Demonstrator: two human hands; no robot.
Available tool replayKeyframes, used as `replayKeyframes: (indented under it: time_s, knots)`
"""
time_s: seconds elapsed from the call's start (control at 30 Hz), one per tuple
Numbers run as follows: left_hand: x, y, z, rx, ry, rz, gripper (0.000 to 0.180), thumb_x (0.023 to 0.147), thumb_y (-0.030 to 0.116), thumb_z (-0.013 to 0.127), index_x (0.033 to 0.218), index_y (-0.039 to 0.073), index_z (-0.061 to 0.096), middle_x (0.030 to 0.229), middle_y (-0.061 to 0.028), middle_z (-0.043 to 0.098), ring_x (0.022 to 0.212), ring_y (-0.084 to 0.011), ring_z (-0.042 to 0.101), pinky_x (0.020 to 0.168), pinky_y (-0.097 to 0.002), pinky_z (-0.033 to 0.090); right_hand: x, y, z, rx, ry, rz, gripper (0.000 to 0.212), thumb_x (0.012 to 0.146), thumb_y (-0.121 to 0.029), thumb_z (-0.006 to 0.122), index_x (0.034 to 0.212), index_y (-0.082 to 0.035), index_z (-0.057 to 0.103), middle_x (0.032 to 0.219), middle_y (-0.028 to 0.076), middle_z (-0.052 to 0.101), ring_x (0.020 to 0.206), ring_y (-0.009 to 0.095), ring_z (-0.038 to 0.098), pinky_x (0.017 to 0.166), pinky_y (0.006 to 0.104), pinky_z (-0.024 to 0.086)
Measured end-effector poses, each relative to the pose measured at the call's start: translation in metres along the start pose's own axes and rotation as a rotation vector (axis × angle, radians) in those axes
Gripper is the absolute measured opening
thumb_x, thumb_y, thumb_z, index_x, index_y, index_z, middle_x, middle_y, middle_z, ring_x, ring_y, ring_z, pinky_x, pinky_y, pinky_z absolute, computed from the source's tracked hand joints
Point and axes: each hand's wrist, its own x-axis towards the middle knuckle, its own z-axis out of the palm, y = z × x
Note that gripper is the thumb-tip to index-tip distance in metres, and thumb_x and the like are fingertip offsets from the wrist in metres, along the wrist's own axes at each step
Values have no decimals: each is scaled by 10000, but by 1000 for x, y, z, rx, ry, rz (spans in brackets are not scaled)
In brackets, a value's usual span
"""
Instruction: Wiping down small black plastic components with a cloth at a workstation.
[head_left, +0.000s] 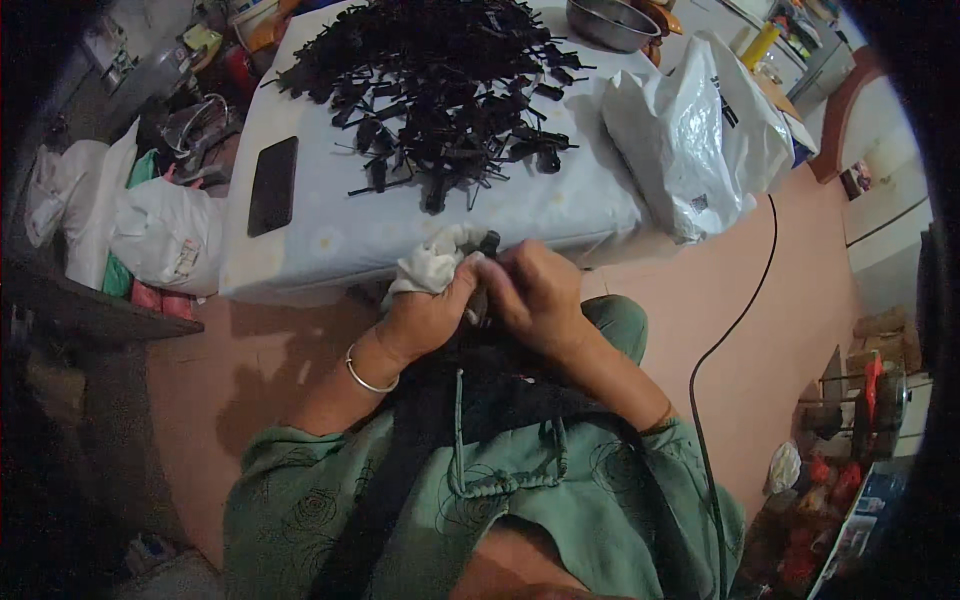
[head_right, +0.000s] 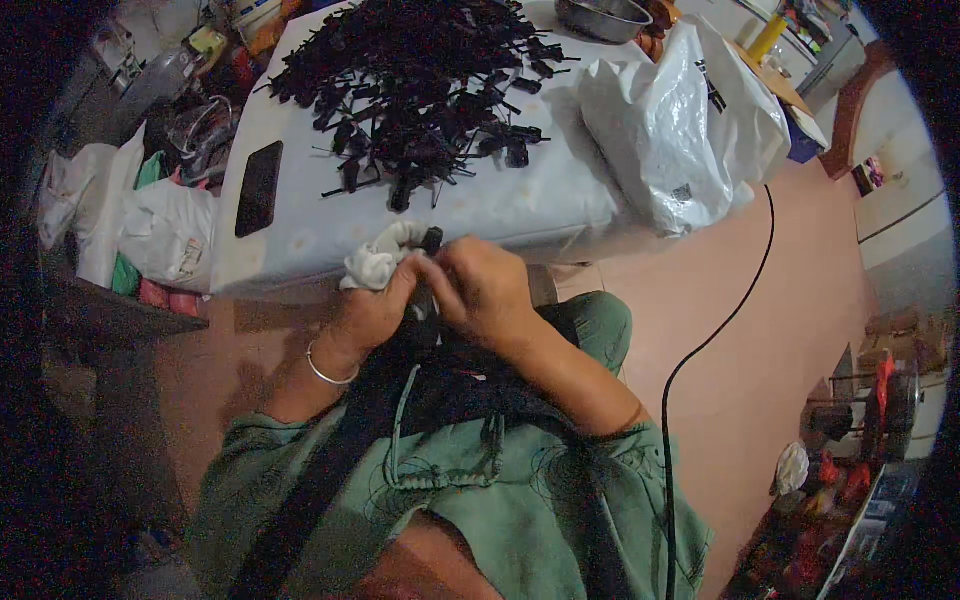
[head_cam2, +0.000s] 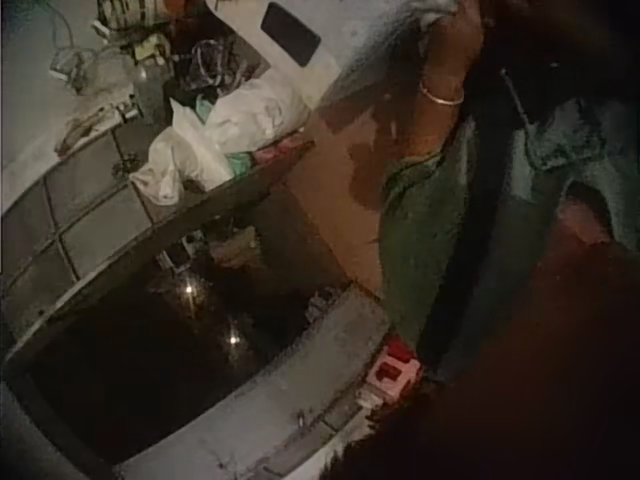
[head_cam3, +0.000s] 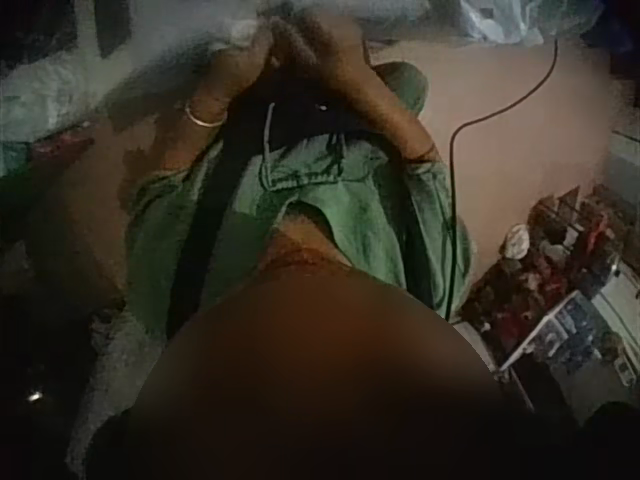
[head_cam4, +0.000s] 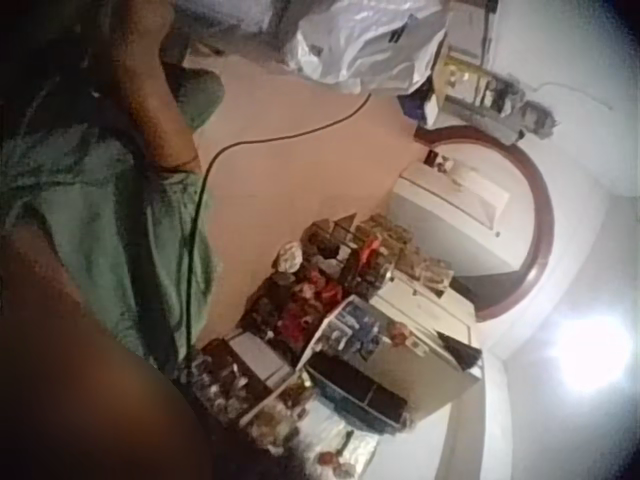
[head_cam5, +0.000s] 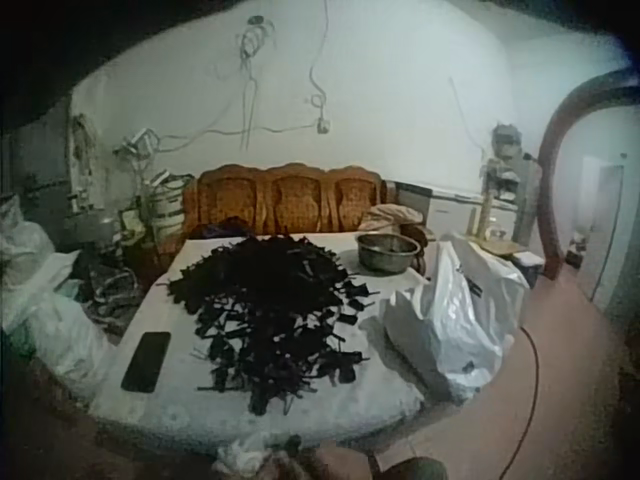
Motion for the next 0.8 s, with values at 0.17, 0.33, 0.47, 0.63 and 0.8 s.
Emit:
replayKeyframes:
  time_s: [0.17,0.33,0.47,0.63,0.8]
  knots:
    - [-4,20,-3,-263,-60,-222,183,811,79,532,972,-7,524,807,-81,577,681,-148,535,623,-277,452,3,9,-2,359,-205,481,246,835,-164,562,669,2,487,548,114,462,485,149,413,473,282,357]
    - [-3,10,-1,65,66,36,219,770,67,553,976,-6,534,821,-106,587,674,-178,562,625,-303,470,0,10,-1,249,-311,309,243,879,-185,493,721,-1,508,581,48,482,570,85,416,511,261,365]
    - [-3,17,0,300,55,108,224,766,62,536,970,-29,538,850,-169,589,743,-258,596,662,-322,473,-12,24,10,409,-316,416,270,901,-213,465,739,-6,526,623,-29,501,606,57,410,532,261,380]
    - [-6,4,4,460,41,197,227,762,49,533,967,-49,536,845,-179,587,755,-273,598,674,-331,474,-16,25,24,597,-296,644,258,903,-213,463,769,-9,544,645,-28,498,626,54,422,558,235,389]
    - [-3,-10,1,-130,86,-123,278,806,59,513,1070,-8,456,769,-82,542,652,-205,548,617,-299,465,-7,22,6,503,-243,547,189,859,-170,529,812,10,559,643,20,533,618,78,448,566,239,400]
